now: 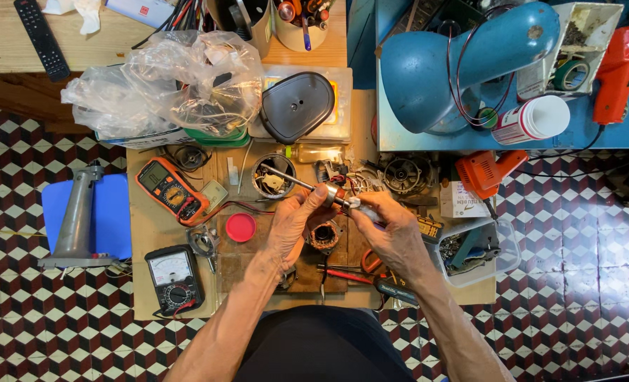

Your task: The person disassembles and reassembles a small motor or fan component on a cluttered workbench. They use a screwdriver to remove parts, wipe the shaft with a cloth, and use pliers to adjust wires on a stator assembly.

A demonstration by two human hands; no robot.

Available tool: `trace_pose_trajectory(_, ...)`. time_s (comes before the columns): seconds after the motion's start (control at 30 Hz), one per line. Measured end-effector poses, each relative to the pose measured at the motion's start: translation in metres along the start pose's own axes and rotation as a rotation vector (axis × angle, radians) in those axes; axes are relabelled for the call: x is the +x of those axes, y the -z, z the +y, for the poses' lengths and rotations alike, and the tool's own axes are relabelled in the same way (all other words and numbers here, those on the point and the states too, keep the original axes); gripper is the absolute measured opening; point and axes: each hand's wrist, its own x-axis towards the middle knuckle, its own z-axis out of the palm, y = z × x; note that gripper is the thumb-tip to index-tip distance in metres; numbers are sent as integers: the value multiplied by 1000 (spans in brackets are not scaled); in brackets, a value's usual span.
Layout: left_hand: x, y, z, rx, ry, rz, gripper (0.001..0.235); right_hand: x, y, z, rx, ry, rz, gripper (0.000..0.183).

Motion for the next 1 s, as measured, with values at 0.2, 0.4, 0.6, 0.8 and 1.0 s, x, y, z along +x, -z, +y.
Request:
trace_pose_trajectory(0.2,-2,0,-13,47,33,83,39,-8,-5,4,-228,414,78,24)
trace_pose_trajectory(0.4,-7,-8,-16,25,-14,55,40,-21,-9,3,-231,340,170,26)
trace_pose_trajectory(0.6,-18,-11,-15,-14,-83,-154,39,-27,-2,6,330,-322,81,25)
trace_pose_trajectory(0.8,-24,-15,-5,72,-115,-256,54,-21,7,0,870,-553,-9,25)
trace_pose_trajectory(1.0,-27,-19,1,-11,-58,-313,56,-26,7,-12,512,-287,46,20)
